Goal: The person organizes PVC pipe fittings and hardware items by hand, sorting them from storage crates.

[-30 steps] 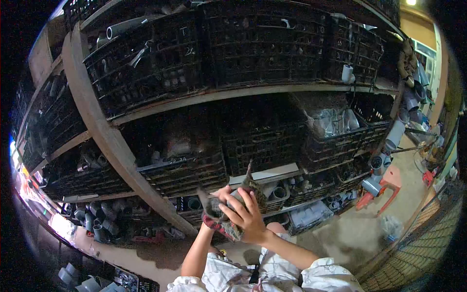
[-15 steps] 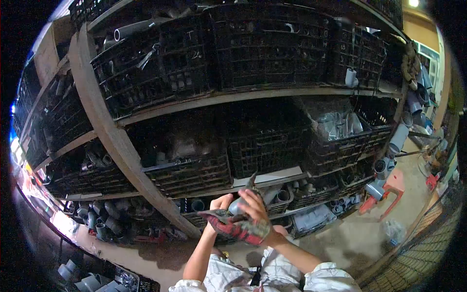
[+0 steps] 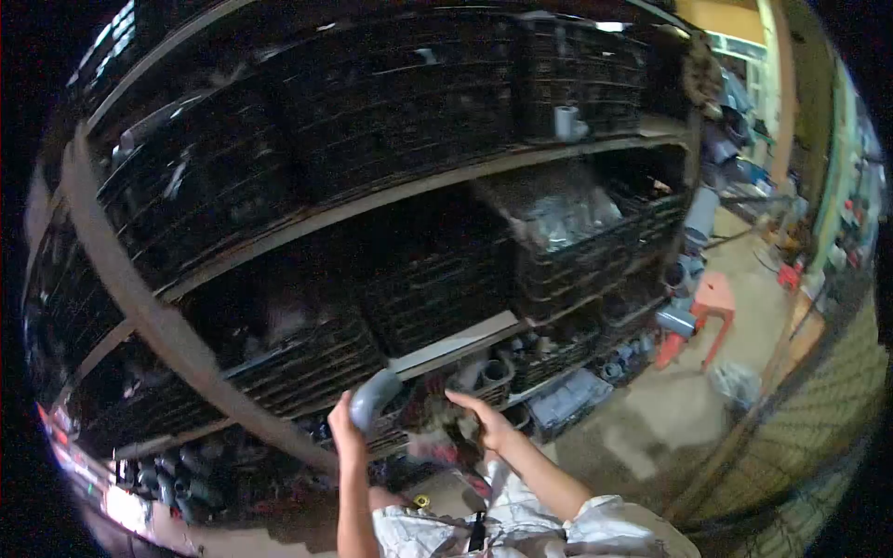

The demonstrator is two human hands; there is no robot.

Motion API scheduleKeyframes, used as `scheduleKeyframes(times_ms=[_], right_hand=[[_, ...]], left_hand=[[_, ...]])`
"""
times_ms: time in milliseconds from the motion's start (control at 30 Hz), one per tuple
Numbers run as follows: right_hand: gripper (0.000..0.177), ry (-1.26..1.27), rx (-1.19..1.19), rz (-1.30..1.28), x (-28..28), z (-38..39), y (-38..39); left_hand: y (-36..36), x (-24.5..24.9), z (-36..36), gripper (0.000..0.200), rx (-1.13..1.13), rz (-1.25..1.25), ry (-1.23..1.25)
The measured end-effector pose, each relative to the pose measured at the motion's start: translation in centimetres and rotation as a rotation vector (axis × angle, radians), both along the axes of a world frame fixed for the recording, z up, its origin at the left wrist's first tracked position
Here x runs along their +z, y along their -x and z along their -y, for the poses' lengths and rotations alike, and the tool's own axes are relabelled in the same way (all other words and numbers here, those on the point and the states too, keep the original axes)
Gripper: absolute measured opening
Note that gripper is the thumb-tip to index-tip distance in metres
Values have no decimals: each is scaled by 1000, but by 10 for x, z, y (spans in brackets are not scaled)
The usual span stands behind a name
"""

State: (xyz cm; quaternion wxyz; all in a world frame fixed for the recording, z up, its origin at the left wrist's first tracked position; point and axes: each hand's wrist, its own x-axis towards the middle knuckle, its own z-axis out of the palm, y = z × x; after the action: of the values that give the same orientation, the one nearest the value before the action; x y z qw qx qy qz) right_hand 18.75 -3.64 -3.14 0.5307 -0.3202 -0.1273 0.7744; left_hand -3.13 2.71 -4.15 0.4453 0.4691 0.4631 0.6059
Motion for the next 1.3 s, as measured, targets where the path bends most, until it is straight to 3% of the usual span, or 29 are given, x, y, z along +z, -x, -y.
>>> scheduleKeyframes(times_ms=[33,67,100,167,200,267,333,367,400,500,600,633,667,700,800,867,967,1000,1033,1100,1167,1200,1233,1300], right_hand=[[26,37,-150,-149,-3,-5,-3],[24,-37,-359,-144,-1,-6,-6],[25,-85,-547,-90,-4,-9,-8],[27,-280,-735,197,2,-11,-2],[33,-369,-762,438,10,-9,10],[26,-798,-466,994,-5,-8,16],[30,-1234,-593,1235,12,7,40],[43,-1394,-642,1294,21,15,43],[45,-1440,-609,1331,2,12,45],[51,-1510,-560,1319,8,20,46],[43,-1355,-542,1236,26,9,42],[43,-1302,-512,1236,28,4,41],[36,-1186,-404,1148,28,-2,39],[32,-1158,-298,1133,29,-6,36],[45,-1432,-510,1377,37,13,52],[49,-1493,-530,1263,34,23,61],[46,-1536,-516,1228,37,11,58],[45,-1532,-515,1210,41,5,55],[40,-1447,-497,1138,42,-2,55],[32,-1214,-249,1049,45,-10,52],[50,-1373,-232,1095,54,-9,54],[55,-1420,-285,1239,61,2,57],[60,-1467,-335,1386,62,10,61],[67,-1527,-380,1288,48,16,69]], left_hand=[[-10,17,11,33,-23,134,67],[-27,43,29,33,44,159,103],[-40,59,43,34,121,182,142],[-27,31,28,35,-109,20,63],[-28,30,30,35,-160,-40,73],[-40,27,31,37,-145,-208,-9],[-51,28,33,34,-190,-34,-87],[-51,30,30,33,-274,81,-165],[-49,35,29,33,-242,-25,-126],[-42,36,30,32,-197,-123,-188],[-50,38,45,22,-216,-162,-176],[-52,44,52,20,-89,-596,-629],[-45,40,51,20,-146,-605,-405],[-41,39,50,21,-202,-602,-184],[-34,58,47,24,-198,-255,-308],[-23,62,40,22,-143,-46,-170],[-22,63,47,20,-237,-153,-256],[-28,57,53,21,-112,-208,-325],[-18,44,50,21,-225,-388,-258],[-22,45,58,33,-171,-371,-275],[-22,44,54,28,-83,-226,-301],[-20,38,44,18,-62,-101,-447],[-19,35,42,20,-41,-106,-365],[-18,42,34,21,-7,-16,-354]])
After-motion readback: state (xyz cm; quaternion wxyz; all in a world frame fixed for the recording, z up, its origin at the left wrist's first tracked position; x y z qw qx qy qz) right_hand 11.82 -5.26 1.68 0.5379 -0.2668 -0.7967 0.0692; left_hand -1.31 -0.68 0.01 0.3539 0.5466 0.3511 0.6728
